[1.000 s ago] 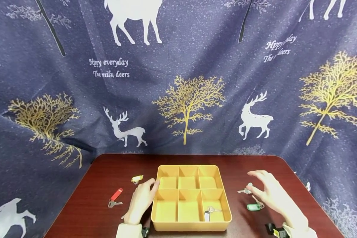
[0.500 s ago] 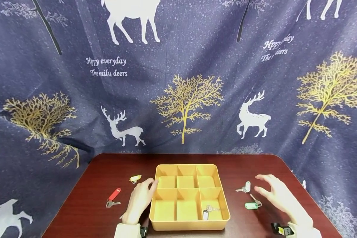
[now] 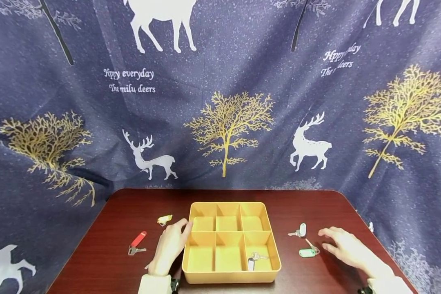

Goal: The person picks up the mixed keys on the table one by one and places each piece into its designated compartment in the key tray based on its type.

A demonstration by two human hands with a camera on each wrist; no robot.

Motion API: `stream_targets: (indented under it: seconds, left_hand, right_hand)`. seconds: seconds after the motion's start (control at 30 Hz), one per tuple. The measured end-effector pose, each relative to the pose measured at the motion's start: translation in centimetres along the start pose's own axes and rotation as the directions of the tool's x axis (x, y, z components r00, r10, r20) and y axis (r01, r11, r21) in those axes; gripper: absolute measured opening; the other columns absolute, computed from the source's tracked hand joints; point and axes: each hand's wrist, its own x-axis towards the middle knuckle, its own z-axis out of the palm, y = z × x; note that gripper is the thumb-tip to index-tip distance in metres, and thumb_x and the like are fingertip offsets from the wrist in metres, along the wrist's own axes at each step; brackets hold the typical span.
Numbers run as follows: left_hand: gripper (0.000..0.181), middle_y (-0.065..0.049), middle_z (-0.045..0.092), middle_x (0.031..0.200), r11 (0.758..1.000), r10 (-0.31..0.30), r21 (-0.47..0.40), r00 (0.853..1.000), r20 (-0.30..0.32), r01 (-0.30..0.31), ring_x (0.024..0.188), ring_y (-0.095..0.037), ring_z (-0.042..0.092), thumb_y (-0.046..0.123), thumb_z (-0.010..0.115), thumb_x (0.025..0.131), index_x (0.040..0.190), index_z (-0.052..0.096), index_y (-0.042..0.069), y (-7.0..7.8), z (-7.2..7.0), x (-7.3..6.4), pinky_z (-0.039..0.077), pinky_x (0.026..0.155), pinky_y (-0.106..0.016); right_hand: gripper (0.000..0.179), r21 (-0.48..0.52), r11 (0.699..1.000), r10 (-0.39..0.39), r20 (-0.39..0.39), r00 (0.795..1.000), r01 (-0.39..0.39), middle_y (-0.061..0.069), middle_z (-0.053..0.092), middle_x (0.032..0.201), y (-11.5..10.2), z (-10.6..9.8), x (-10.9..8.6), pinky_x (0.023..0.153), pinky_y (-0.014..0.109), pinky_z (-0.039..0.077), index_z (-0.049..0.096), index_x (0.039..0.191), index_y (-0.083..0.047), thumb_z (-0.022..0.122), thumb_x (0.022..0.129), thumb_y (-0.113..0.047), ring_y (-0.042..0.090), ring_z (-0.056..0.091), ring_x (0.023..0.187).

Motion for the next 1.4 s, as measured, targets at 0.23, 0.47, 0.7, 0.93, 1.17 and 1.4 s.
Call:
stream_targets:
  seconds: [0.23,0.47,0.7,0.93,1.17,1.4]
  left_hand:
    - [0.031,0.003,0.037,0.055,1.0,-0.003,-0.004,1.0,0.008,0.003,0.052,-0.017,0.044,0.031,0.057,0.1,0.071,0.048,0.022,0.1,0.0,-0.1,0.037,0.052,-0.038]
    - [0.031,0.003,0.036,0.055,1.0,0.001,-0.004,1.0,0.007,-0.001,0.052,-0.017,0.043,0.03,0.057,0.1,0.071,0.048,0.021,0.2,0.1,0.2,0.037,0.053,-0.037]
    - [0.03,0.003,0.037,0.055,1.0,-0.007,-0.01,1.0,0.013,0.007,0.052,-0.017,0.044,0.03,0.056,0.1,0.073,0.05,0.021,0.1,0.0,0.2,0.037,0.053,-0.037]
    - [0.03,0.004,0.037,0.055,1.0,-0.007,-0.015,1.0,0.015,0.007,0.052,-0.016,0.043,0.03,0.055,0.101,0.073,0.049,0.022,0.0,0.2,0.2,0.037,0.053,-0.036]
    - [0.03,0.004,0.037,0.056,1.0,-0.005,-0.023,1.0,0.019,0.006,0.052,-0.016,0.043,0.03,0.055,0.101,0.073,0.049,0.021,-0.2,0.4,0.0,0.037,0.054,-0.036]
    - [0.026,0.005,0.04,0.056,1.0,0.021,0.001,1.0,-0.002,-0.021,0.054,-0.017,0.045,0.029,0.055,0.101,0.076,0.052,0.022,-0.3,0.3,0.1,0.039,0.054,-0.038]
  right_hand:
    - [0.046,0.008,0.992,-0.126,0.11,0.986,0.125,-0.013,0.053,0.084,0.0,0.3,0.5,0.053,0.032,0.04,0.066,0.107,-0.019,0.084,0.067,-0.008,0.009,0.055,0.076]
    - [0.054,-0.032,0.989,-0.137,0.155,0.978,0.143,-0.013,0.05,0.082,-0.2,0.1,1.2,0.053,0.032,0.036,0.066,0.112,-0.024,0.083,0.064,-0.006,0.011,0.054,0.076]
    - [0.055,-0.001,0.981,-0.193,0.166,0.967,0.196,-0.016,0.046,0.079,0.0,0.7,1.9,0.052,0.029,0.035,0.065,0.107,-0.028,0.085,0.06,-0.007,0.007,0.05,0.072]
    - [0.045,0.088,0.985,-0.163,0.221,0.962,0.146,-0.014,0.047,0.079,0.2,1.2,1.8,0.051,0.028,0.035,0.065,0.103,-0.029,0.084,0.067,-0.01,0.003,0.045,0.068]
    - [0.043,0.134,0.984,-0.151,0.254,0.955,0.12,-0.015,0.046,0.08,-0.2,1.2,1.8,0.05,0.026,0.034,0.065,0.103,-0.029,0.083,0.069,-0.009,0.0,0.041,0.065]
    - [0.032,0.26,0.963,-0.153,0.3,0.942,0.074,-0.015,0.048,0.081,-0.4,1.3,2.3,0.055,0.025,0.037,0.063,0.091,-0.031,0.083,0.073,-0.013,0.002,0.046,0.069]
